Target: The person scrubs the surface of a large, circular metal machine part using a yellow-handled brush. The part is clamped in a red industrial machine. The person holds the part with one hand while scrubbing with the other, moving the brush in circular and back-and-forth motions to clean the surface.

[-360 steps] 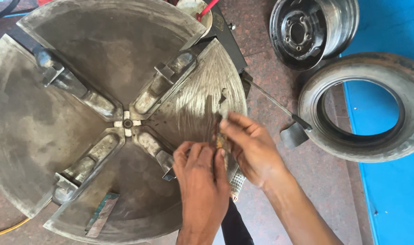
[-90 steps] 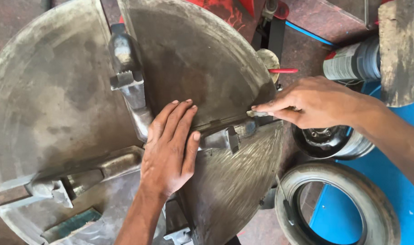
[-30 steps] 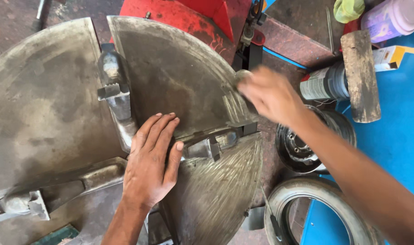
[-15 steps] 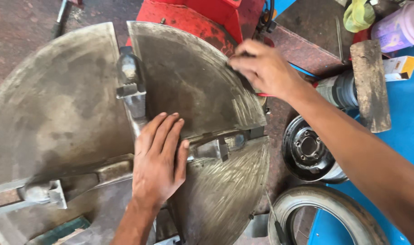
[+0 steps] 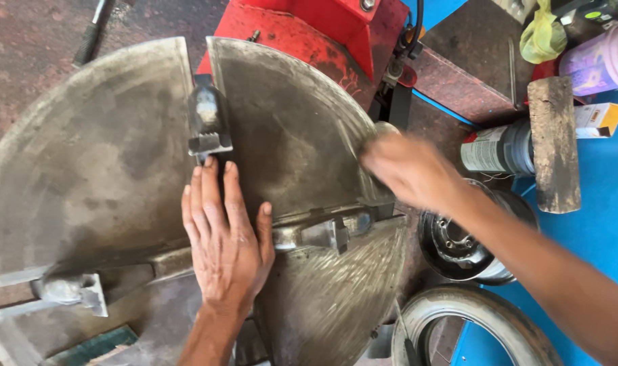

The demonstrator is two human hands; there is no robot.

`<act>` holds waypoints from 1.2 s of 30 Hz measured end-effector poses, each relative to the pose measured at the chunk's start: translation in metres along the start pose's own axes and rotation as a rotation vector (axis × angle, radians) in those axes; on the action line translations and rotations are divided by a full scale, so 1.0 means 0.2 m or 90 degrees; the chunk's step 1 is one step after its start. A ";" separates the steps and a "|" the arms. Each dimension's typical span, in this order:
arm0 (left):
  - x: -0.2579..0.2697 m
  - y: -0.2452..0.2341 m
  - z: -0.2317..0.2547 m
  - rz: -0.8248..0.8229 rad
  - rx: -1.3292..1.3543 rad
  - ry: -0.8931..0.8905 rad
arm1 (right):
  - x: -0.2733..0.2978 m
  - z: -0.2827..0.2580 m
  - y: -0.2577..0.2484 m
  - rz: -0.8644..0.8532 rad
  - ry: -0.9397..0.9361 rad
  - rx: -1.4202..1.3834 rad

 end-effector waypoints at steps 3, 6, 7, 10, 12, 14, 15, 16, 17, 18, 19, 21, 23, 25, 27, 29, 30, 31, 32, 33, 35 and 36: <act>-0.01 0.00 0.00 0.010 0.010 0.005 | 0.10 -0.10 -0.05 0.062 -0.068 -0.056; -0.02 0.00 -0.01 0.014 0.013 0.006 | -0.18 0.11 0.07 -0.047 -0.030 0.075; -0.01 0.00 -0.01 0.011 0.012 0.004 | -0.22 0.12 0.07 -0.022 -0.049 0.038; 0.00 -0.01 -0.01 0.000 0.004 0.002 | -0.20 0.12 0.02 0.008 -0.081 -0.021; 0.00 0.00 -0.01 -0.001 0.015 -0.002 | -0.01 -0.02 -0.01 -0.043 -0.084 -0.020; -0.01 0.00 -0.02 0.006 0.025 -0.004 | 0.03 -0.08 -0.03 -0.011 -0.093 -0.052; -0.01 0.00 -0.02 0.008 0.028 -0.005 | 0.02 -0.10 -0.04 0.008 -0.101 -0.073; 0.00 -0.01 -0.01 0.009 0.030 -0.005 | -0.06 -0.07 -0.02 0.004 -0.114 -0.060; 0.00 -0.01 -0.02 0.003 0.029 -0.006 | -0.16 -0.01 0.03 -0.002 -0.112 -0.047; 0.00 -0.01 -0.02 -0.003 0.028 -0.007 | -0.21 0.01 0.05 -0.008 -0.110 -0.033; -0.01 0.00 -0.03 -0.006 0.025 -0.010 | -0.20 0.01 0.06 -0.014 -0.106 -0.031; 0.00 -0.01 -0.03 -0.005 0.024 -0.008 | -0.17 0.02 0.07 -0.025 -0.097 -0.019; 0.00 0.00 -0.02 0.000 0.031 -0.004 | 0.02 -0.07 0.02 -0.022 -0.089 -0.076; 0.01 -0.01 -0.03 0.009 0.033 -0.003 | 0.05 -0.09 0.04 -0.021 -0.100 -0.091; 0.00 -0.02 -0.02 0.011 0.031 -0.007 | -0.02 -0.06 0.06 -0.019 -0.116 -0.056; 0.00 -0.01 -0.01 0.013 0.043 -0.006 | -0.18 -0.01 0.12 -0.020 -0.141 -0.044; 0.00 -0.01 0.00 0.017 0.052 -0.006 | -0.24 0.00 0.14 -0.023 -0.156 -0.040; -0.01 -0.02 -0.01 0.017 0.059 -0.002 | -0.22 -0.02 0.13 -0.036 -0.158 -0.040; 0.00 -0.03 -0.02 0.017 0.053 -0.004 | -0.16 -0.04 0.10 -0.050 -0.161 -0.040; 0.00 -0.03 -0.02 0.021 0.056 -0.005 | -0.11 -0.05 0.07 -0.068 -0.163 -0.034; 0.00 -0.02 -0.02 0.028 0.064 -0.008 | -0.04 -0.08 0.00 -0.078 -0.162 -0.040; 0.01 -0.01 -0.02 0.031 0.070 -0.009 | -0.03 -0.09 -0.02 -0.083 -0.165 -0.045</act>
Point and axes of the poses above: each hand's wrist, its own x-axis away from the middle knuckle, its own y-axis out of the palm, z = x × y, the point moved 4 cm from there along -x, towards the middle knuckle, and after that the axes turned 7 degrees about x, right-handed, at the moved point
